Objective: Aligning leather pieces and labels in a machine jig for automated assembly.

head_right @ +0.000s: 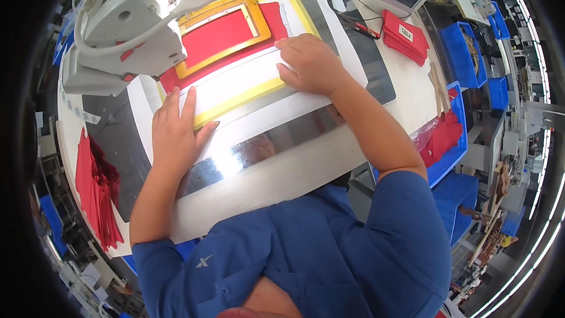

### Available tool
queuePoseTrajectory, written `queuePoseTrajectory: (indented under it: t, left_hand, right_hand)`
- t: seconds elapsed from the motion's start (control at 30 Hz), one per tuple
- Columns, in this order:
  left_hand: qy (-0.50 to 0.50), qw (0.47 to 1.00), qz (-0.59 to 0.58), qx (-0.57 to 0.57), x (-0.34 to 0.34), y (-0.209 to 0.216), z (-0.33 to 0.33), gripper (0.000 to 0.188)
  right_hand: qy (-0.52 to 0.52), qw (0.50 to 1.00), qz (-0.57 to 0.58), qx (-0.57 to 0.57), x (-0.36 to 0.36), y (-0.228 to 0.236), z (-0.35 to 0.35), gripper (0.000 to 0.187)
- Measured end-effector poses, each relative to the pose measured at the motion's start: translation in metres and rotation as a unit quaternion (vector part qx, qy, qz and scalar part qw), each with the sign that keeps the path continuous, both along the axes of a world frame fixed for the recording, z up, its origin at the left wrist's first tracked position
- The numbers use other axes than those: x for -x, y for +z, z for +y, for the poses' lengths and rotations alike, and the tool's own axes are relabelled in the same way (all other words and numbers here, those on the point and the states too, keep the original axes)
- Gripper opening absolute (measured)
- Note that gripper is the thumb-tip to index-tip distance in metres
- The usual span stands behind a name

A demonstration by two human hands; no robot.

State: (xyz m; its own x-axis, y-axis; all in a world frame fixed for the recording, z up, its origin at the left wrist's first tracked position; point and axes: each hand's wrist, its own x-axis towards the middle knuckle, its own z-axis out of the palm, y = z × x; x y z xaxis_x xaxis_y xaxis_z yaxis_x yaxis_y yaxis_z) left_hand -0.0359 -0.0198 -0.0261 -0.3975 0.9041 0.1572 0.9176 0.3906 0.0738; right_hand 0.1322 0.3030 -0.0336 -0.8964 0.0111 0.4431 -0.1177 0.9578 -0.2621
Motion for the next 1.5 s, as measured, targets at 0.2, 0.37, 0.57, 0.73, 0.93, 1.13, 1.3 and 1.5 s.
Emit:
queuePoseTrajectory:
  t: [0.2, 0.37, 0.57, 0.73, 0.93, 1.13, 1.3, 1.5]
  left_hand:
    - [-0.005, 1.000, 0.008, -0.002, -0.001, 0.001, 0.002, 0.081]
    - [0.001, 1.000, 0.010, -0.003, -0.001, 0.002, 0.002, 0.082]
    - [0.006, 1.000, 0.008, 0.006, -0.001, 0.005, 0.002, 0.085]
    - [-0.001, 1.000, 0.008, -0.002, 0.002, 0.003, 0.002, 0.086]
    - [0.006, 1.000, 0.000, 0.003, 0.006, 0.003, 0.002, 0.087]
    - [0.003, 1.000, -0.005, -0.001, 0.009, 0.005, 0.000, 0.087]
    - [0.000, 1.000, 0.002, -0.002, 0.009, 0.006, 0.001, 0.086]
    - [-0.004, 1.000, -0.006, -0.002, 0.010, 0.006, 0.000, 0.086]
  right_hand:
    - [-0.007, 1.000, -0.013, -0.002, 0.000, 0.001, 0.002, 0.016]
    - [-0.012, 1.000, -0.024, -0.012, 0.000, -0.001, 0.004, 0.020]
    - [-0.095, 0.982, 0.050, 0.157, 0.019, -0.014, 0.044, 0.021]
    - [-0.172, 0.838, 0.032, 0.516, 0.083, 0.010, 0.096, 0.033]
    - [-0.187, 0.790, -0.130, 0.569, 0.141, -0.003, 0.118, 0.049]
    - [-0.214, 0.780, -0.214, 0.547, 0.139, 0.029, 0.093, 0.035]
    - [-0.163, 0.929, -0.208, 0.260, 0.129, 0.007, 0.111, 0.041]
    - [-0.114, 0.932, -0.263, 0.221, 0.123, 0.013, 0.110, 0.034]
